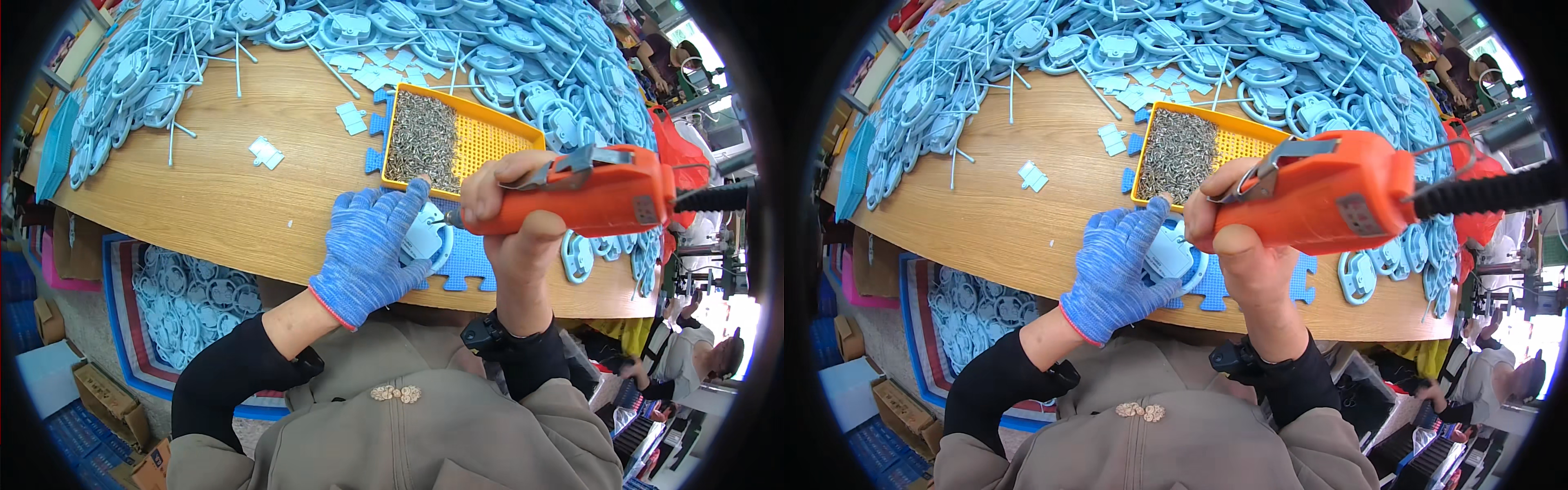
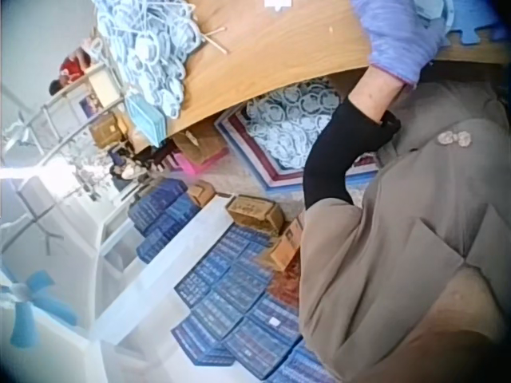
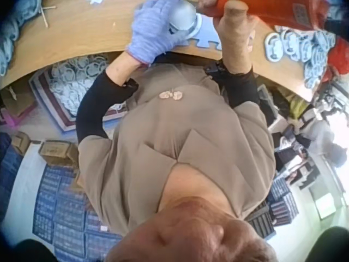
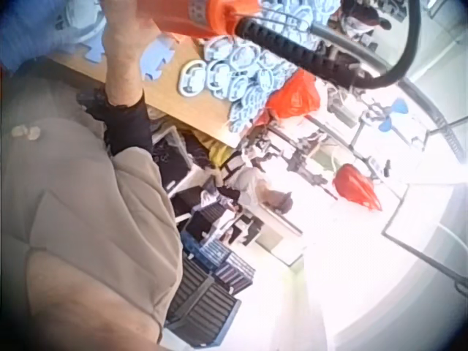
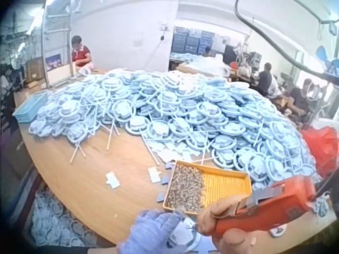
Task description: Assembling blue plastic circular components using an electric screwdriver and small screws at a factory workbench.
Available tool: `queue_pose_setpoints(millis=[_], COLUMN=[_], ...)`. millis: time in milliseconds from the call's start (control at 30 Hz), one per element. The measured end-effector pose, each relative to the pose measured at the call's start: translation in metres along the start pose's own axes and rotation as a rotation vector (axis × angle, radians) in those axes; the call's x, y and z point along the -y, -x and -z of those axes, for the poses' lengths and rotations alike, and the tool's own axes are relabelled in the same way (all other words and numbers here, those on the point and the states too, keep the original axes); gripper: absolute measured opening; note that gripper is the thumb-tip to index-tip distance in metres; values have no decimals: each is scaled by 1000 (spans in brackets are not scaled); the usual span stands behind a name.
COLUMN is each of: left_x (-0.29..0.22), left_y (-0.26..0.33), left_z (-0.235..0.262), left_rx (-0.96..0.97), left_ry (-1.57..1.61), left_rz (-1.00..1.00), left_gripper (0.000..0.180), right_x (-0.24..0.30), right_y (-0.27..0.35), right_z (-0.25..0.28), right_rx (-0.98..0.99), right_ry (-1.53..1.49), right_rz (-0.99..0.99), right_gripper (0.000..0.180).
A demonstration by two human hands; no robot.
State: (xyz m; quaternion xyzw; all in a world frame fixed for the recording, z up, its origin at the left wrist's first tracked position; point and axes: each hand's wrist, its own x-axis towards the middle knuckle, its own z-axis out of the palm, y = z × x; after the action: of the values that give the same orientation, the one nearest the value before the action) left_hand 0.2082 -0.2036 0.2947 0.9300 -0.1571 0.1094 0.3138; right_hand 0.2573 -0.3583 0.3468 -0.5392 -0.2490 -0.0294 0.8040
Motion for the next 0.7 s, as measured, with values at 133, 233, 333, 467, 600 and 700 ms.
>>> queue_pose_setpoints(millis=[133, 233, 333, 467, 600, 700], left_x=[-1, -1, -2, -5, 3, -2], left_y=[1, 0, -4, -12, -11, 22], left_z=[-1, -2, -3, -3, -3, 12], left_rx=[-27, -22, -19, 53, 17, -94], left_ry=[22, 10, -9, -34, -67, 32], left_rz=[-9, -5, -13, 13, 56, -85], left_gripper=[78, 74, 71, 67, 63, 65], right_x=[-1, -3, -6, -8, -12, 10], right_y=[1, -1, -5, -6, -9, -6], right_z=[-1, -3, -1, -7, -11, 0], right_rx=[11, 23, 79, 69, 74, 52], right_ry=[-18, -27, -27, -24, 82, -121], right_rz=[-15, -22, -11, -87, -108, -142], right_gripper=[57, 55, 52, 54, 58, 64])
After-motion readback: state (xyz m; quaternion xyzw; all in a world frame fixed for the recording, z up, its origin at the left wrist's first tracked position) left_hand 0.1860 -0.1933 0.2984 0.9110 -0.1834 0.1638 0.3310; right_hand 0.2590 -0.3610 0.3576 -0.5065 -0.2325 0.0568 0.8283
